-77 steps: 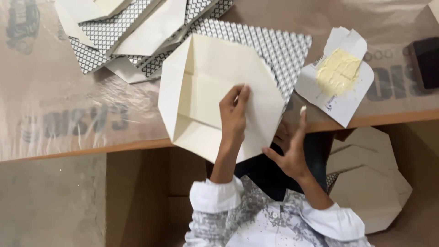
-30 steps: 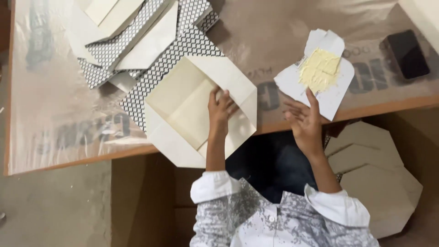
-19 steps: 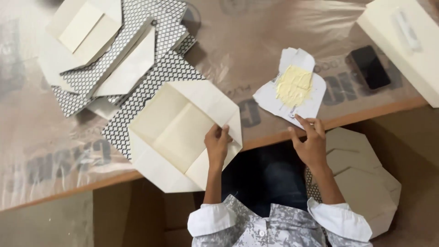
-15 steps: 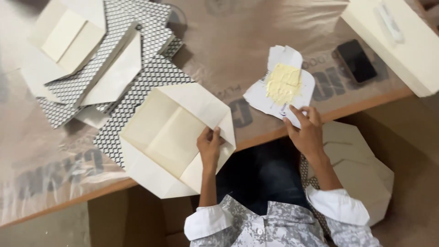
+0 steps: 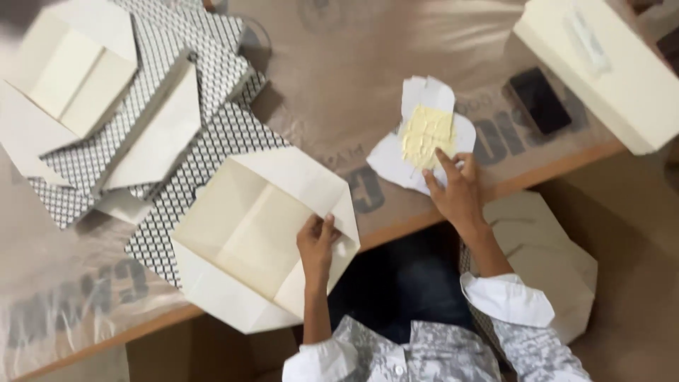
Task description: Assembling and gluing paper packaging components on a workshop table.
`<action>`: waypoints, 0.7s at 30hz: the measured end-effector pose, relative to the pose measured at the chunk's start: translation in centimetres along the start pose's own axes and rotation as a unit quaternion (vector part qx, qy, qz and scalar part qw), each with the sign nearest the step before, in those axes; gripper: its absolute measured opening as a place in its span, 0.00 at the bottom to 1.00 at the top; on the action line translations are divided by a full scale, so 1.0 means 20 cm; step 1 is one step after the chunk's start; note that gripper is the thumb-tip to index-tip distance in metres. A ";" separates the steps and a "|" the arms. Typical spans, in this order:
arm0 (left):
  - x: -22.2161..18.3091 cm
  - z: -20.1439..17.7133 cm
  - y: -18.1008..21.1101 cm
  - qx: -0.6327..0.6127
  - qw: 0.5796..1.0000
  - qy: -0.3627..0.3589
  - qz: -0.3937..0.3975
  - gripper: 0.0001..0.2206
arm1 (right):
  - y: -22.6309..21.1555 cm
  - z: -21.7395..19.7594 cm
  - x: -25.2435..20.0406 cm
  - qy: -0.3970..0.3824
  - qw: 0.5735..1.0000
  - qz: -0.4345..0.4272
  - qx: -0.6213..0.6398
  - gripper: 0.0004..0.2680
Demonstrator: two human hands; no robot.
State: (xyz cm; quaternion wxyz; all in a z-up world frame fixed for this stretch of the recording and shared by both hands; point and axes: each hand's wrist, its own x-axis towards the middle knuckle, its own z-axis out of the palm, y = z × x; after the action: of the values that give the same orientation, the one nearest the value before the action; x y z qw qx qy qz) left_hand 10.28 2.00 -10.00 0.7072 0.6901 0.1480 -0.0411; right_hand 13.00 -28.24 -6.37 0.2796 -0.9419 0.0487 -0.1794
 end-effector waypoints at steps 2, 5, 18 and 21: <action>-0.02 0.03 0.10 -0.005 1.000 0.008 -0.021 0.14 | -0.02 -0.01 0.05 -0.005 1.000 0.004 -0.023 0.17; -0.06 0.04 0.17 -0.033 0.998 0.012 -0.047 0.12 | -0.01 -0.01 0.03 -0.010 0.999 -0.002 -0.054 0.16; -0.02 0.00 0.04 -0.022 0.997 0.007 -0.068 0.11 | 0.11 0.01 -0.06 -0.018 0.974 0.054 0.220 0.12; 0.00 0.01 0.08 -0.014 0.999 -0.016 -0.026 0.14 | 0.10 -0.02 -0.11 -0.063 0.881 0.160 0.441 0.12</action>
State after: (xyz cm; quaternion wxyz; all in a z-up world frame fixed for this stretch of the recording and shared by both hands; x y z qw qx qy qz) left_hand 10.64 1.86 -8.46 0.7177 0.6754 0.1553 -0.0685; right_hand 10.80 -29.61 -7.86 0.6936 -0.7098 0.0966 -0.0754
